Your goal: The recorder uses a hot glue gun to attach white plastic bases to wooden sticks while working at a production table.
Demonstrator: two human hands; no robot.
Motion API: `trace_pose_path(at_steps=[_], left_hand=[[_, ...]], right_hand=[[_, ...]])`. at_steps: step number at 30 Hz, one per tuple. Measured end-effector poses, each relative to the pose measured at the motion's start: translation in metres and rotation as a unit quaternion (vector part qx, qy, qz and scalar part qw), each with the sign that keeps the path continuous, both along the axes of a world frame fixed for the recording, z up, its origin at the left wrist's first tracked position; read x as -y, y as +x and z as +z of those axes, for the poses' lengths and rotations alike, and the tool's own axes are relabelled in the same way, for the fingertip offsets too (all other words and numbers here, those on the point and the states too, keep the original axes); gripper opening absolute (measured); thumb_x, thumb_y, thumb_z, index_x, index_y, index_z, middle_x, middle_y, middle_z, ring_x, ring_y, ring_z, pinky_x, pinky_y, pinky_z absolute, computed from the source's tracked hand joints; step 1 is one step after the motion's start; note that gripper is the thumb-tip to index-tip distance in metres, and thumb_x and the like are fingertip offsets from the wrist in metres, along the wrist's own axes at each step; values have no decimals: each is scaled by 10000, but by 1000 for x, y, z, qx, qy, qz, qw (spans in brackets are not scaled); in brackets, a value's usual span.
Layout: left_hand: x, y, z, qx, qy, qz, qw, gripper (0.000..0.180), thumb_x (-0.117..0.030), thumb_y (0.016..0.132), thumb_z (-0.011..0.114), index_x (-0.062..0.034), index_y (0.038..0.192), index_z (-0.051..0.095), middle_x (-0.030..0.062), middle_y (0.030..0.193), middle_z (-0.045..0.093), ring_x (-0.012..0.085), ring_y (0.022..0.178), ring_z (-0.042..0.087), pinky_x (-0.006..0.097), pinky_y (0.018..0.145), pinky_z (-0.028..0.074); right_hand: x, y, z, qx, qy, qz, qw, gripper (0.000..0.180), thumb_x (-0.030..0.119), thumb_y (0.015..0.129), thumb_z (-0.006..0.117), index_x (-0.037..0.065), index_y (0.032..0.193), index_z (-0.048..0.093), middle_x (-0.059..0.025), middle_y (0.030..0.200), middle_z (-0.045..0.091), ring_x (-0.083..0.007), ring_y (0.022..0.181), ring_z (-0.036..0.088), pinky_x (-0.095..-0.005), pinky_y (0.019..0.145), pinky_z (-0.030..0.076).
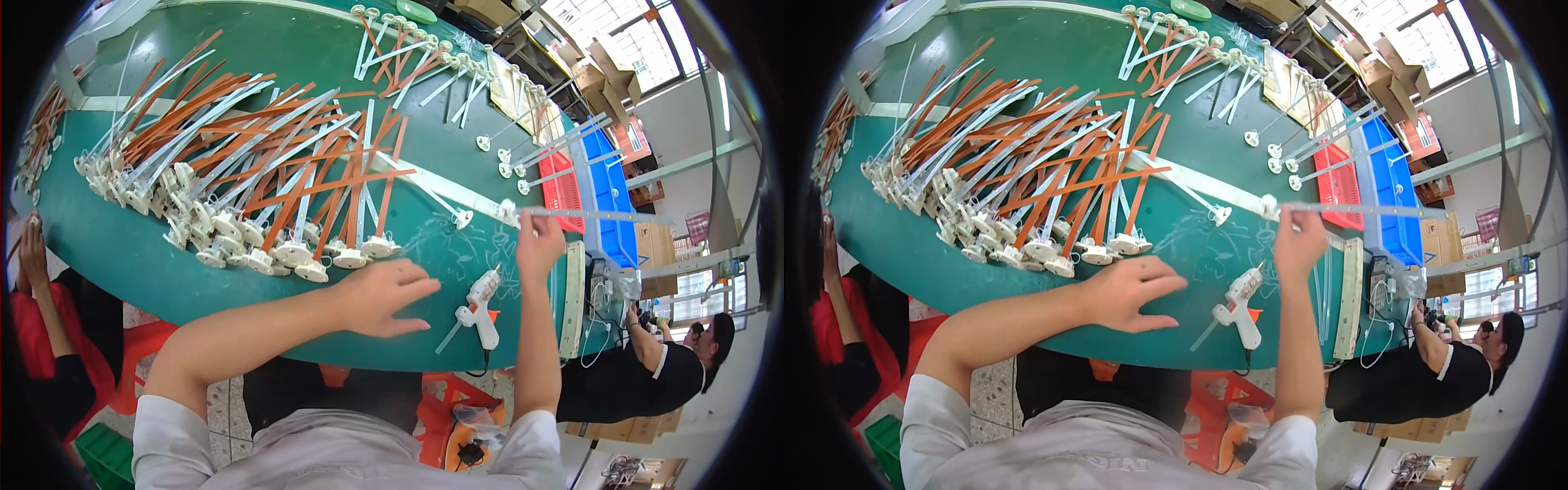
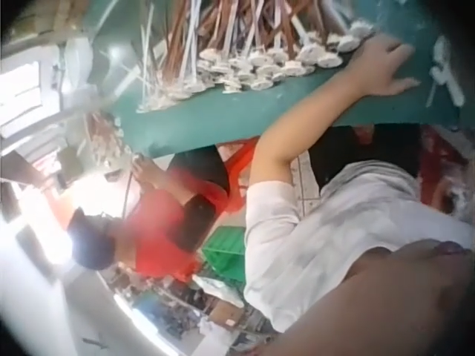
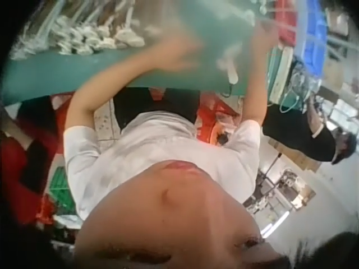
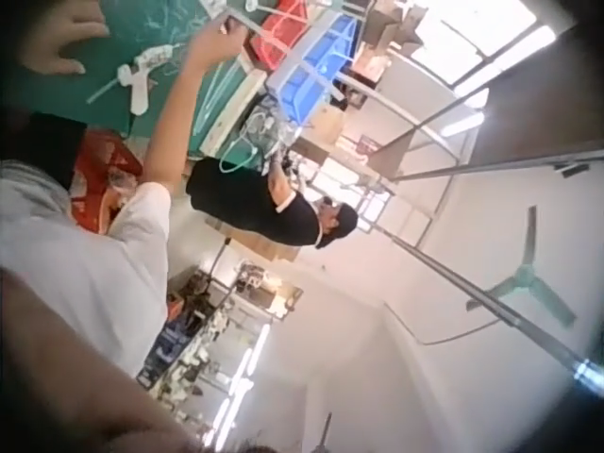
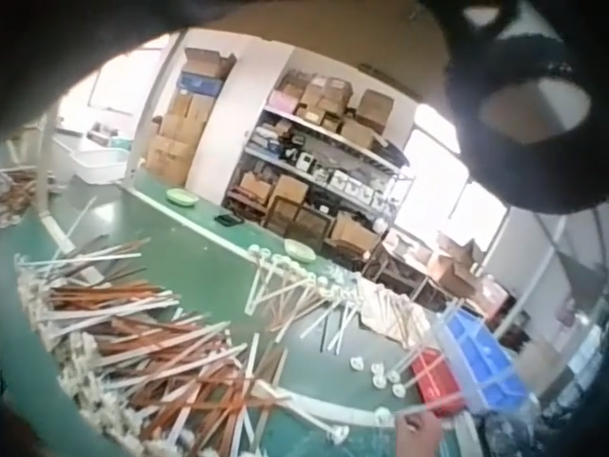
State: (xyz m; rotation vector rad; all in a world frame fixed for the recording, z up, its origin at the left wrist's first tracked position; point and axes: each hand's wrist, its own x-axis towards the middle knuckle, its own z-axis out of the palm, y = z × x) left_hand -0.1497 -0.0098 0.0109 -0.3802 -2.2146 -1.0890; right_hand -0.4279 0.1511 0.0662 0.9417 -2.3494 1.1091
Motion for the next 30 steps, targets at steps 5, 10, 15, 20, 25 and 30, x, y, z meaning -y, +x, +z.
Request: trace_pose_path(at_steps=[5, 10, 15, 20, 25, 30], left_hand=[[1, -4, -8, 14, -28, -29, 999, 426, -263, 806, 823, -2, 1092, 646, 147, 1023, 668, 324, 914, 675, 397, 769, 577], [2, -4, -7, 41, -71, -47, 996, 288, -235, 835, 783, -32, 985, 644, 98, 915, 670, 283, 820, 679, 385, 697, 569], [4, -3, -9, 29, -78, -61, 995, 239, -223, 858, 746, -44, 972, 637, 86, 822, 641, 276, 755, 662, 393, 649, 557], [-1, -6, -11, 18, -76, -50, 996, 247, -215, 862, 728, -41, 1001, 623, 93, 794, 619, 282, 734, 649, 402, 636, 549], [3, 2, -15, 55, -92, -37, 994, 232, -220, 860, 705, -50, 969, 590, 102, 809, 611, 299, 780, 660, 435, 659, 550], [2, -4, -12, 28, -77, -49, 995, 302, -212, 876, 706, -33, 1100, 611, 134, 801, 656, 341, 757, 671, 439, 668, 553]], right_hand=[[69, -78, -31, -27, 18, -33, 999, 174, 154, 892, 735, -6, 949, 697, -122, 837, 762, -228, 761, 742, -342, 700, 545], [112, -105, -47, -64, 70, -72, 993, 178, 211, 856, 746, 41, 881, 701, -134, 822, 750, -326, 781, 728, -422, 740, 549], [124, -115, -50, -64, 132, -78, 986, 199, 233, 864, 734, 39, 908, 718, -149, 832, 750, -340, 795, 728, -437, 756, 553], [91, -94, -29, -78, 179, -131, 972, 323, 299, 872, 729, -2, 989, 728, -152, 880, 765, -342, 888, 733, -427, 845, 548], [91, 10, 16, 75, 212, 92, 970, 359, 296, 840, 782, 6, 1045, 729, -151, 942, 762, -315, 870, 727, -394, 820, 555], [99, 46, 14, -96, 315, 247, 911, 253, 193, 819, 780, -13, 960, 738, -130, 858, 751, -281, 751, 706, -353, 733, 559]])
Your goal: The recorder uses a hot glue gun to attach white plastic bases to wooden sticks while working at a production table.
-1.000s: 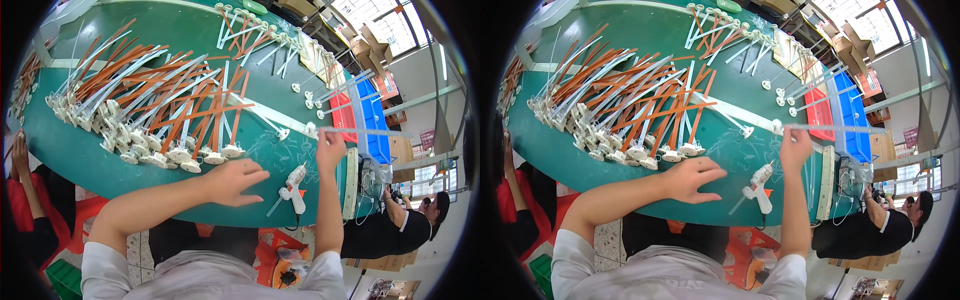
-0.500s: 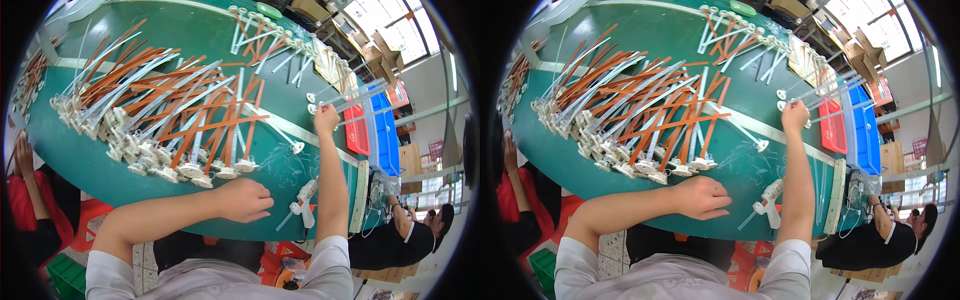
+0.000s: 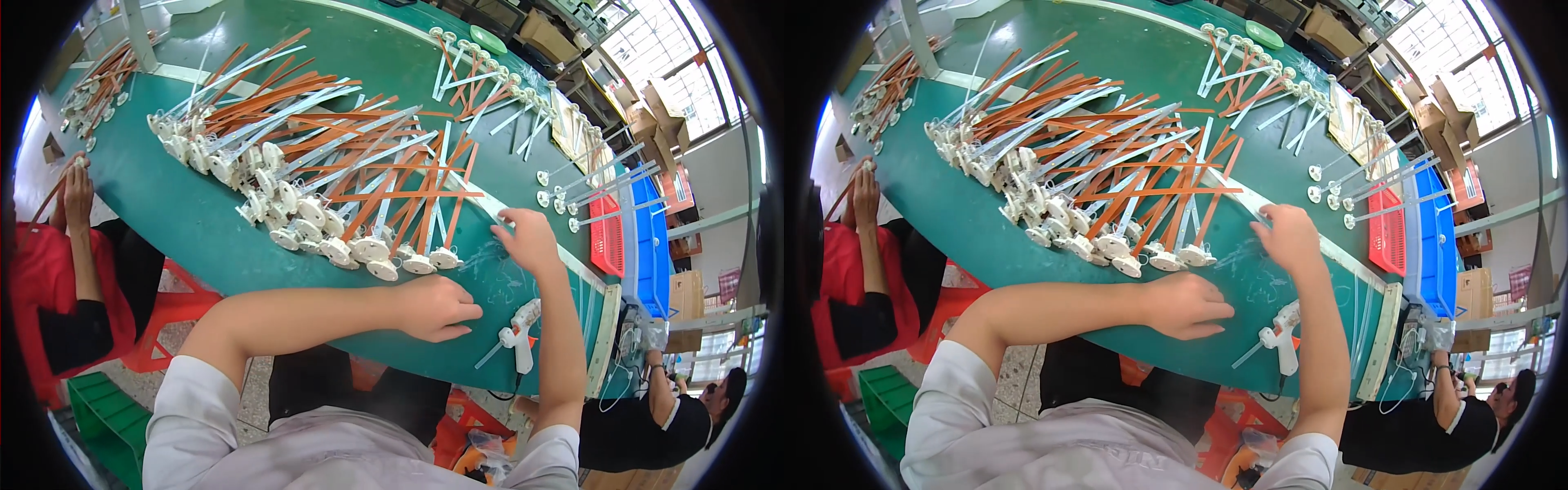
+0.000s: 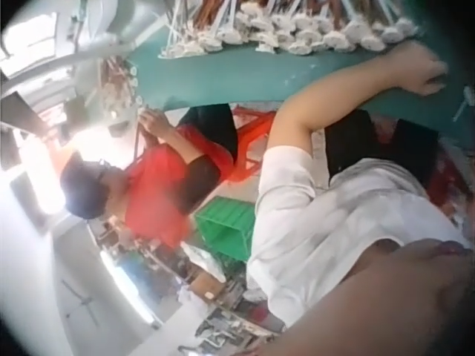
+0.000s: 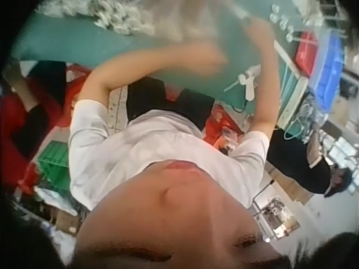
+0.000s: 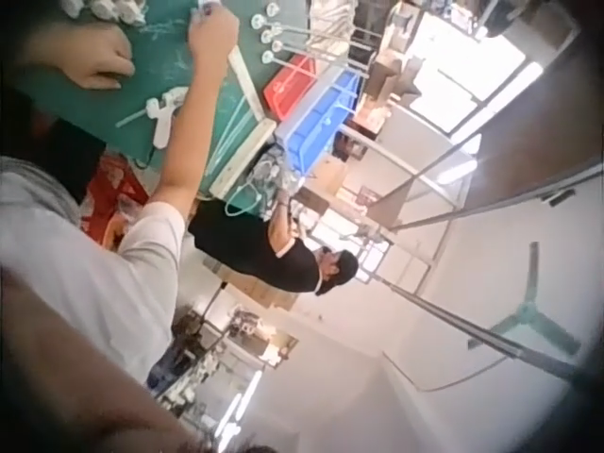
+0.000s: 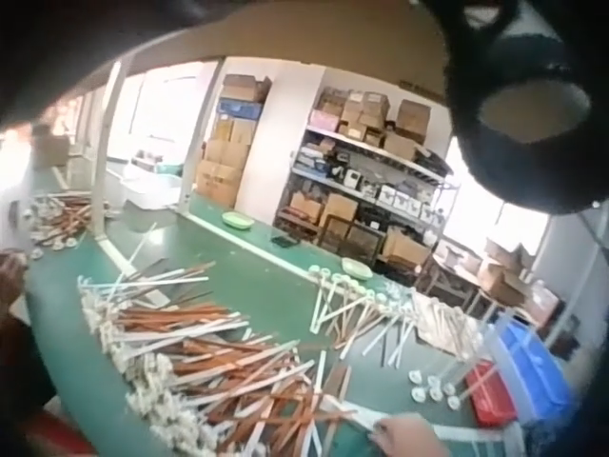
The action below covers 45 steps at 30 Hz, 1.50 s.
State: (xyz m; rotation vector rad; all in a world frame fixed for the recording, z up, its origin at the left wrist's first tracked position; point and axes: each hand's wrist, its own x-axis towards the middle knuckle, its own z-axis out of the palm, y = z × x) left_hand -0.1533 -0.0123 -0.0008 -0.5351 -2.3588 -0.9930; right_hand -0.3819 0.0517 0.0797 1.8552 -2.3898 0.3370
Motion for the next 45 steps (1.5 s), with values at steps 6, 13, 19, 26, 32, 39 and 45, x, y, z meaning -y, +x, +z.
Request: trace_pose_path(at_steps=[6, 13, 19, 26, 32, 39, 45], left_hand=[[-2, 2, 1, 22, 16, 15, 1000, 385, -211, 884, 710, -49, 1208, 581, 143, 826, 672, 362, 796, 679, 464, 699, 552], [-3, 3, -6, -36, 49, 51, 997, 379, -190, 868, 732, -48, 1196, 605, 140, 957, 677, 348, 908, 667, 435, 785, 555], [1, 2, 1, -54, 57, 75, 994, 398, -267, 860, 758, -35, 1156, 628, 164, 1049, 674, 359, 954, 656, 433, 828, 545], [1, -8, -6, -34, 38, 92, 994, 489, -223, 813, 804, -41, 1234, 634, 143, 1039, 703, 328, 996, 671, 420, 850, 552], [-3, -7, -10, 27, -6, 106, 994, 452, -112, 809, 779, -42, 1235, 642, 148, 997, 700, 335, 998, 663, 426, 846, 554], [-3, -6, -9, 71, -15, 88, 993, 479, -104, 805, 773, -26, 1246, 604, 178, 1004, 696, 365, 1002, 655, 459, 866, 536], [-3, -10, -6, 79, -29, 122, 989, 517, -122, 803, 781, -27, 1270, 582, 188, 986, 690, 380, 1021, 641, 467, 865, 535]], right_hand=[[-67, -40, 19, 145, 103, -67, 982, 168, 100, 746, 798, -15, 855, 741, -101, 731, 717, -149, 650, 678, -292, 641, 540], [-202, 1, 90, 62, 171, -214, 960, 132, 49, 767, 771, -28, 841, 693, -99, 697, 688, -167, 652, 673, -298, 613, 513], [-194, 92, 52, 425, -205, -203, 858, 97, -15, 930, 679, -5, 1003, 617, -48, 844, 674, -115, 707, 623, -236, 605, 461], [-119, 114, -16, 385, -165, -117, 901, 172, 10, 937, 695, -33, 1102, 675, -83, 1000, 733, -124, 866, 707, -208, 616, 507], [-114, 113, -19, 336, -129, -92, 929, 183, 7, 929, 703, -38, 1105, 680, -74, 996, 734, -103, 867, 692, -200, 624, 505], [-105, 109, -17, 270, -92, -60, 957, 174, 2, 915, 716, -44, 1082, 706, -86, 990, 741, -104, 839, 682, -220, 712, 540], [-102, 101, -13, 204, -66, -27, 976, 149, 2, 898, 731, -55, 1035, 719, -99, 958, 749, -137, 860, 709, -264, 791, 559]])
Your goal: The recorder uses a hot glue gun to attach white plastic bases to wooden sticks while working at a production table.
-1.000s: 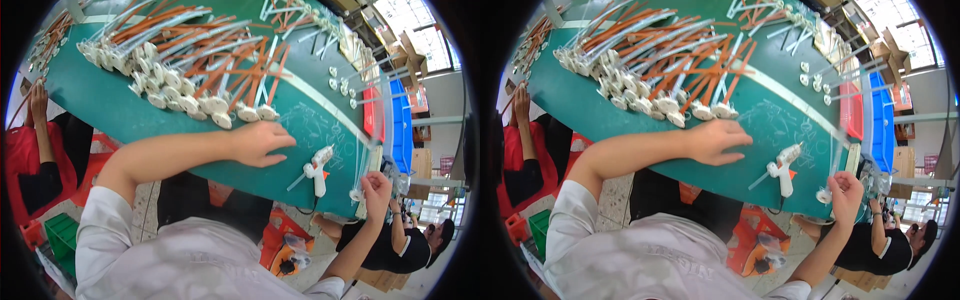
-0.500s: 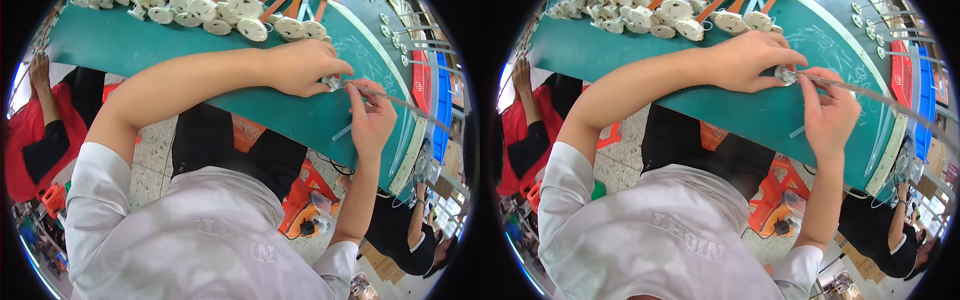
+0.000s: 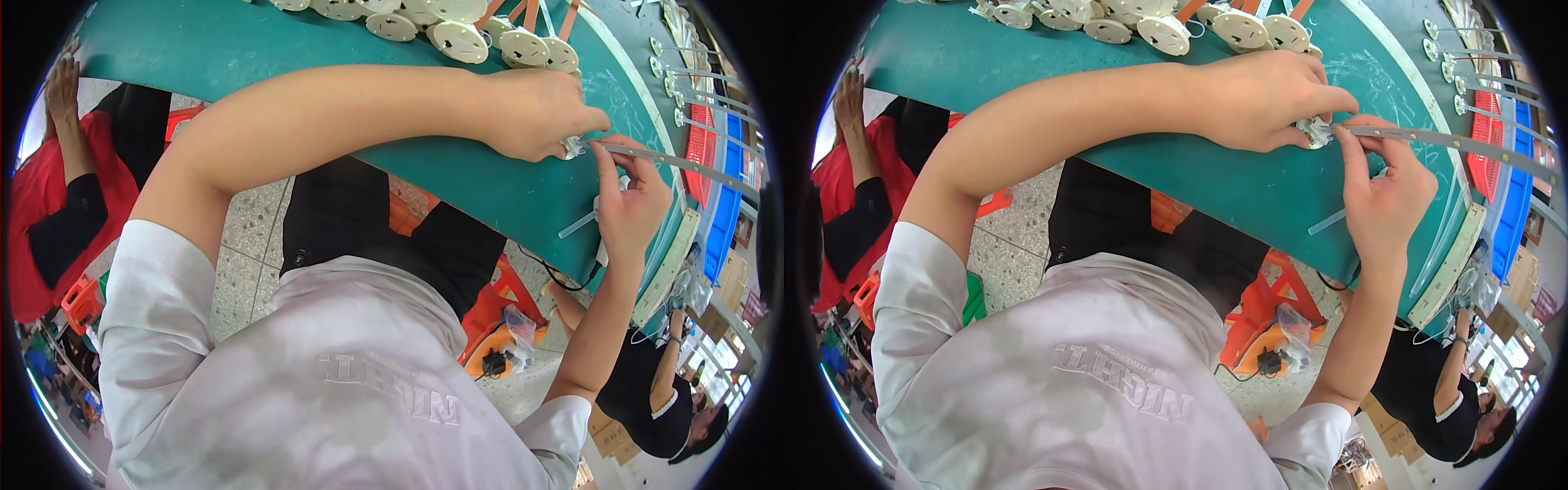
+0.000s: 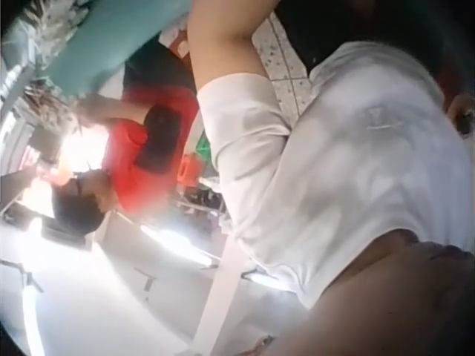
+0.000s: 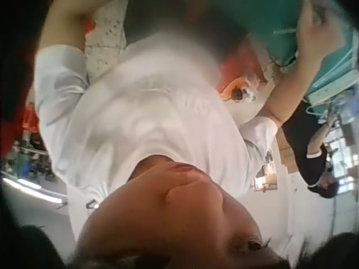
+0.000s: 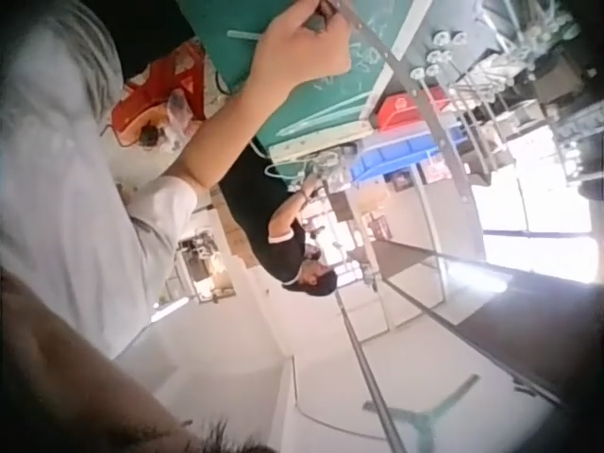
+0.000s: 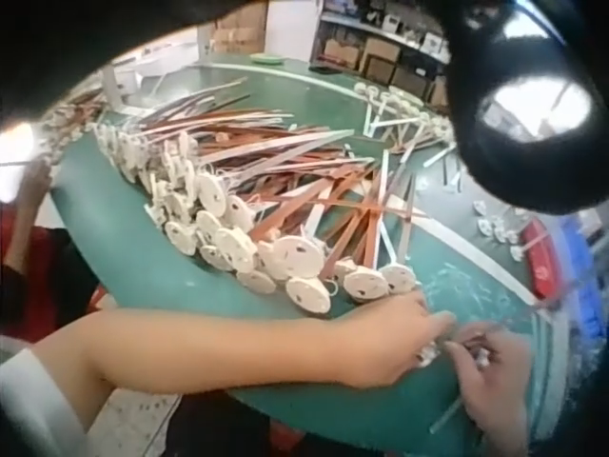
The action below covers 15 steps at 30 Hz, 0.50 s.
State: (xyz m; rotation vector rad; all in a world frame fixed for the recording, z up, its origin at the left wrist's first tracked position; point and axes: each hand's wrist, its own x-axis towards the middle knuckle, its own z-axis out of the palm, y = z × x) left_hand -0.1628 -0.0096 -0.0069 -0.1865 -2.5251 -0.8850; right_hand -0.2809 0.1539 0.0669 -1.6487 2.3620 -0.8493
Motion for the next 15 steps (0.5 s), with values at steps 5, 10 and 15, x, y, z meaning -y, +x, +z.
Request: trace_pose_path(at_steps=[5, 10, 15], left_hand=[[0, 2, 2, 23, -7, -15, 1000, 529, -119, 801, 781, -38, 1284, 583, 167, 1018, 709, 363, 1032, 637, 458, 883, 536], [-1, 1, -6, -14, 3, -9, 1000, 526, -115, 798, 779, -43, 1282, 587, 118, 1050, 735, 344, 1034, 639, 457, 912, 528], [-1, 0, -5, -21, -6, 0, 1000, 526, -114, 796, 781, -42, 1280, 590, 104, 1047, 742, 337, 1039, 644, 454, 921, 526]], right_hand=[[1, 8, 2, -53, 4, 9, 999, 147, 9, 879, 746, -42, 1015, 722, -109, 917, 764, -142, 810, 732, -265, 775, 565], [1, 3, -6, -48, -44, 39, 997, 131, 5, 865, 748, -31, 989, 725, -118, 892, 763, -166, 776, 748, -272, 722, 566], [-4, -4, -10, -45, -59, 49, 996, 100, 3, 880, 740, -65, 949, 717, -109, 939, 764, -146, 786, 730, -270, 753, 576]])
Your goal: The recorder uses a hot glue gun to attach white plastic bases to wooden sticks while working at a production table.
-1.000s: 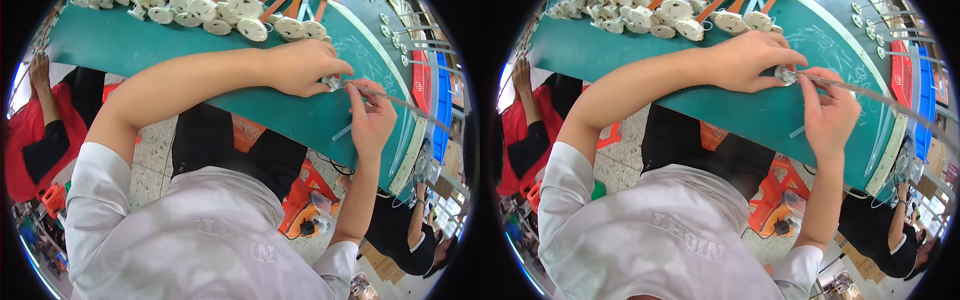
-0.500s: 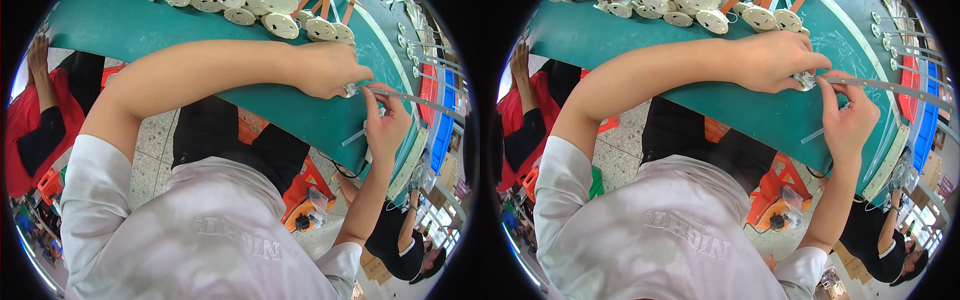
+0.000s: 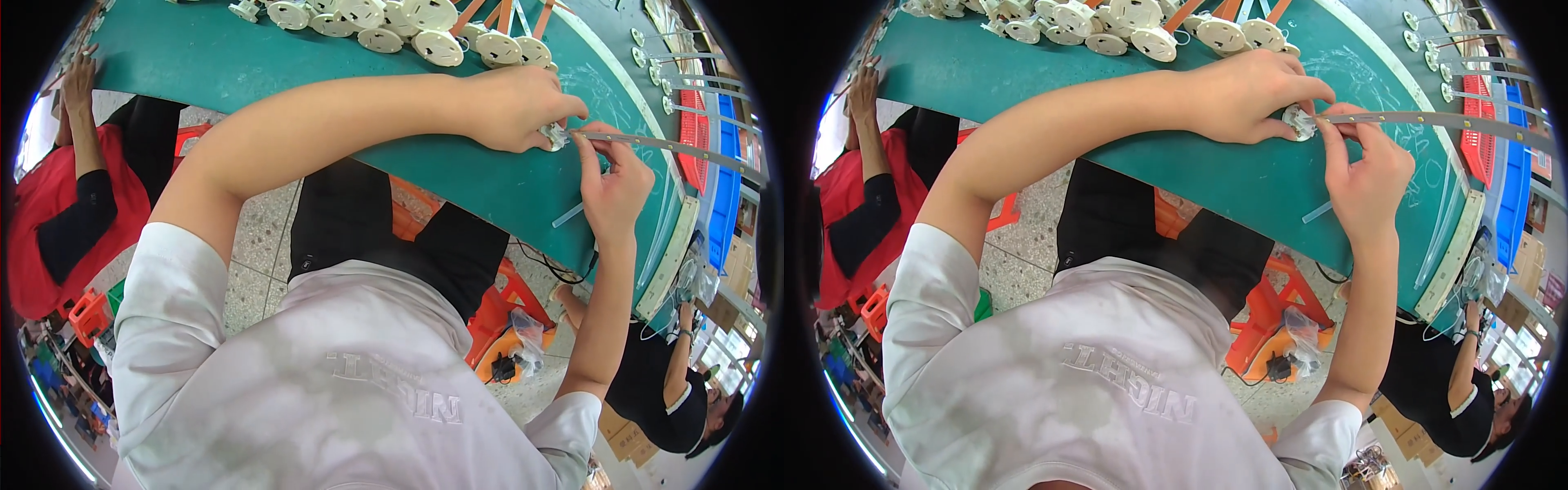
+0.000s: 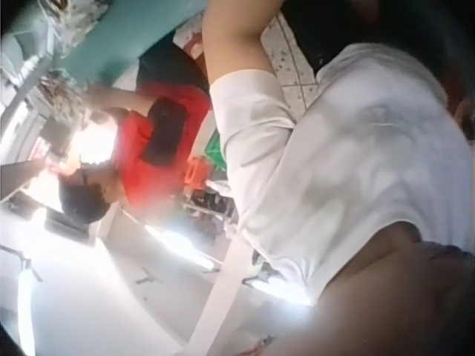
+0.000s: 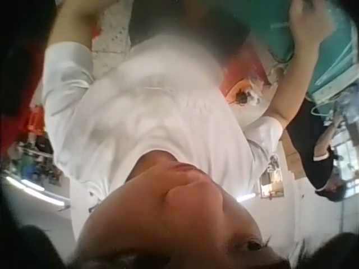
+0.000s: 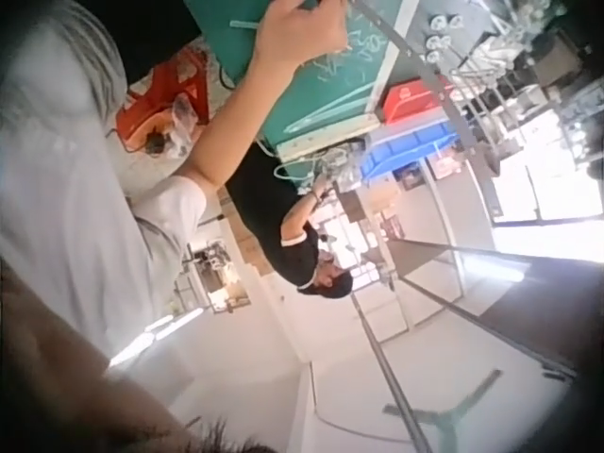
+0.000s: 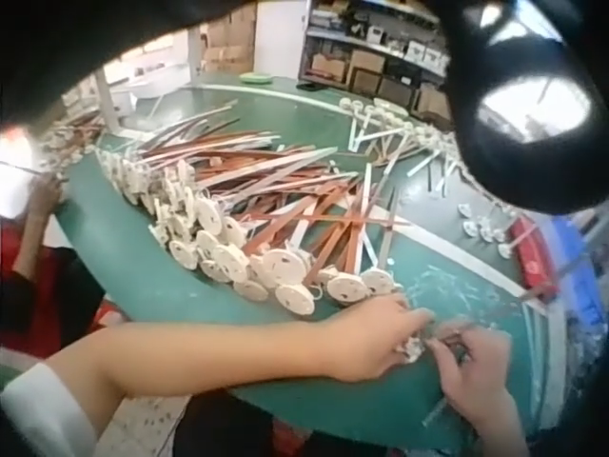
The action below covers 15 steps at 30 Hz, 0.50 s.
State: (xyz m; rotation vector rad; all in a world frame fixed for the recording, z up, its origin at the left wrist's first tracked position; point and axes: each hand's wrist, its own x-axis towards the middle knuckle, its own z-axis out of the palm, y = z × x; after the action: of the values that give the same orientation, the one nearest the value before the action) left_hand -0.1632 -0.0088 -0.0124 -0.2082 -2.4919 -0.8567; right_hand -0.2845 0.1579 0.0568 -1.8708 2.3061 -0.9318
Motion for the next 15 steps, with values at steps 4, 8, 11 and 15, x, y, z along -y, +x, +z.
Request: trace_pose_path(at_steps=[4, 8, 11, 15], left_hand=[[2, -2, 2, 2, 11, -9, 1000, 535, -115, 790, 789, -39, 1280, 588, 104, 1025, 745, 338, 1038, 646, 452, 918, 527], [2, 0, 2, 7, 24, -17, 1000, 529, -114, 790, 790, -32, 1274, 593, 110, 1018, 744, 341, 1042, 645, 451, 911, 530], [3, 0, 1, -15, 45, -30, 998, 449, -148, 785, 793, -30, 1179, 612, 147, 1009, 725, 375, 1027, 645, 464, 894, 520], [0, 3, 0, -12, 46, -28, 998, 507, -144, 782, 794, -18, 1235, 603, 152, 1014, 724, 377, 1027, 644, 459, 892, 522]], right_hand=[[0, -3, 4, -9, 17, 4, 1000, 93, -8, 869, 739, -78, 924, 713, -120, 957, 764, -158, 779, 729, -271, 750, 577], [1, -1, 5, -35, 23, 13, 999, 92, -11, 858, 741, -72, 923, 716, -123, 967, 766, -176, 777, 737, -270, 722, 571], [1, -3, 3, -33, 13, 17, 999, 92, 1, 863, 741, -60, 929, 725, -117, 967, 767, -181, 778, 742, -275, 702, 561], [-2, 4, 7, -19, 26, 15, 999, 101, 20, 865, 744, -47, 939, 732, -123, 967, 764, -178, 778, 738, -281, 711, 555]])
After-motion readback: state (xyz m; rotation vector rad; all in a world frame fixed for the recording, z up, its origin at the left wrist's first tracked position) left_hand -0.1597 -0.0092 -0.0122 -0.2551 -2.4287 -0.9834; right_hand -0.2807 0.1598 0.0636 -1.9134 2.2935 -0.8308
